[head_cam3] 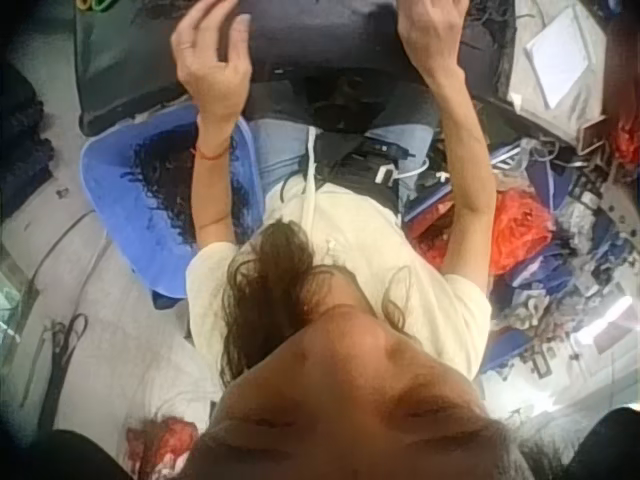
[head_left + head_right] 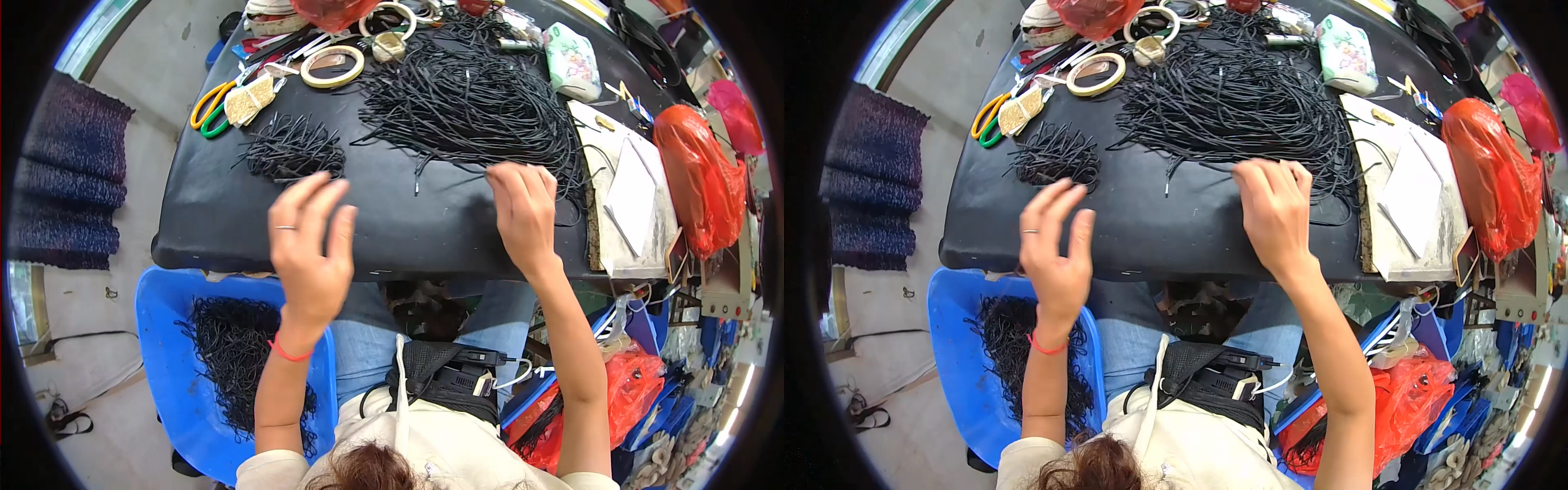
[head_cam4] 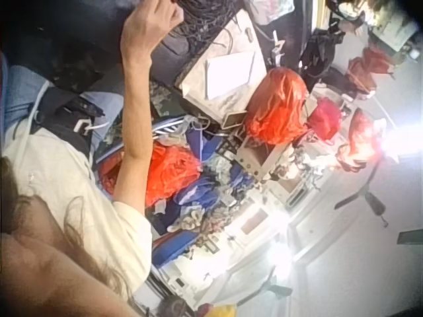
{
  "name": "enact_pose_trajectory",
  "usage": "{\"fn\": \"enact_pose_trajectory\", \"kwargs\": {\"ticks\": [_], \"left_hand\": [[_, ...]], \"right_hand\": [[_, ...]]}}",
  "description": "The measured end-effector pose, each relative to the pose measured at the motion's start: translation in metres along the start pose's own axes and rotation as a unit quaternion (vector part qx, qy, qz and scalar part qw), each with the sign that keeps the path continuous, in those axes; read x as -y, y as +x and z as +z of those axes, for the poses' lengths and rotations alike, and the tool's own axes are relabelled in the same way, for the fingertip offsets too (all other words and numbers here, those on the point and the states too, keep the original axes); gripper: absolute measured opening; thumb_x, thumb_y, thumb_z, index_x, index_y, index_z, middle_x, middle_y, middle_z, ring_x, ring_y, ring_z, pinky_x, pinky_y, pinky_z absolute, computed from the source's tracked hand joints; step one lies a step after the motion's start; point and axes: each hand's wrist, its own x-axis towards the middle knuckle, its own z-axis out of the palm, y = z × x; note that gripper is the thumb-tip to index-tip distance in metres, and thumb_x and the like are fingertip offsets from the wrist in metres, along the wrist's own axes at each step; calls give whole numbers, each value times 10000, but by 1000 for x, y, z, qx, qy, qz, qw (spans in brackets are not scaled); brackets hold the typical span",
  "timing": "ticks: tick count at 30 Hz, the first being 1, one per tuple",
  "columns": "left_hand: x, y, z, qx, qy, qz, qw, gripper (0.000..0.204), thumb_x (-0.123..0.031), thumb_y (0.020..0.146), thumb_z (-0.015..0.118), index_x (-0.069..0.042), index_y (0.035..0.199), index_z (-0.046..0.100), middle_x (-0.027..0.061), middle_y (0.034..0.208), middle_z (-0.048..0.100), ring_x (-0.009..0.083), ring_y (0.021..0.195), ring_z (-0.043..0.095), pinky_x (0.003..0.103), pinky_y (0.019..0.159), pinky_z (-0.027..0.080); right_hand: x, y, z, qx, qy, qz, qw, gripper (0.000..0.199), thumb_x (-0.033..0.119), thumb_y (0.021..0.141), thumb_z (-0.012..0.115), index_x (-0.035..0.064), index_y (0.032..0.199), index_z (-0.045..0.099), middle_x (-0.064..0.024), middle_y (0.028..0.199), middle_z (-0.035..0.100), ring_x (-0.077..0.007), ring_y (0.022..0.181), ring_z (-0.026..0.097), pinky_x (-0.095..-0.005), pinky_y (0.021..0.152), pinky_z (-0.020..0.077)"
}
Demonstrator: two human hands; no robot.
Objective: The person repeatedly picks up black cable ties from a pile on the table, forms a loop with each one, and secures it by hand. The tied cable ties are placed into a blue bin below the table. The process is continuous and repetitive throughout the clip.
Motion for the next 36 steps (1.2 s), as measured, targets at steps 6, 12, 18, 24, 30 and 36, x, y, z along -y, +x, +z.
{"fn": "enact_pose_trajectory", "kwargs": {"ticks": [6, 12, 18, 24, 30, 36], "left_hand": [[-41, 8, 14, 153, -107, 82, 979, 211, -44, 828, 581, -28, 1033, 627, 139, 1031, 599, 255, 949, 587, 328, 826, 456], [-42, -13, -2, 290, -324, -165, 885, 137, -9, 836, 572, 23, 952, 637, 79, 801, 617, 118, 745, 612, 215, 647, 472], [-46, -31, 10, 248, -517, -365, 734, 205, -145, 885, 566, 3, 1024, 593, 83, 843, 639, 161, 745, 649, 224, 597, 517], [-41, -32, 21, 158, -649, -444, 597, 217, -128, 904, 528, 6, 1074, 547, 105, 925, 629, 175, 809, 644, 218, 583, 547], [-42, -38, 24, 129, -622, -438, 636, 165, -113, 898, 532, 2, 999, 595, 83, 956, 625, 135, 837, 626, 239, 705, 553], [-38, -38, 23, 86, -669, -422, 606, 132, -132, 915, 506, -30, 951, 581, 55, 948, 610, 119, 844, 596, 278, 765, 508]], "right_hand": [[44, -13, -29, 12, 74, -97, 992, 206, 16, 687, 615, 34, 893, 612, -53, 817, 557, -184, 721, 555, -368, 798, 414], [54, -13, -52, -18, 114, 31, 993, 237, -58, 685, 644, 15, 910, 624, -84, 745, 504, -196, 612, 522, -280, 502, 430], [67, -5, -39, -58, 159, 188, 967, 135, -14, 754, 638, 32, 871, 590, -93, 754, 559, -244, 657, 552, -313, 573, 450], [96, -14, -28, 70, 266, 155, 949, 218, -21, 742, 612, -5, 959, 598, -115, 821, 529, -259, 687, 557, -338, 608, 476], [95, -18, -27, 90, 239, 95, 962, 243, -35, 729, 600, -6, 970, 598, -106, 808, 525, -252, 691, 544, -339, 598, 463], [94, -15, -33, 110, 249, 78, 959, 235, -31, 720, 621, 4, 952, 604, -97, 774, 538, -255, 691, 544, -336, 606, 460]]}}
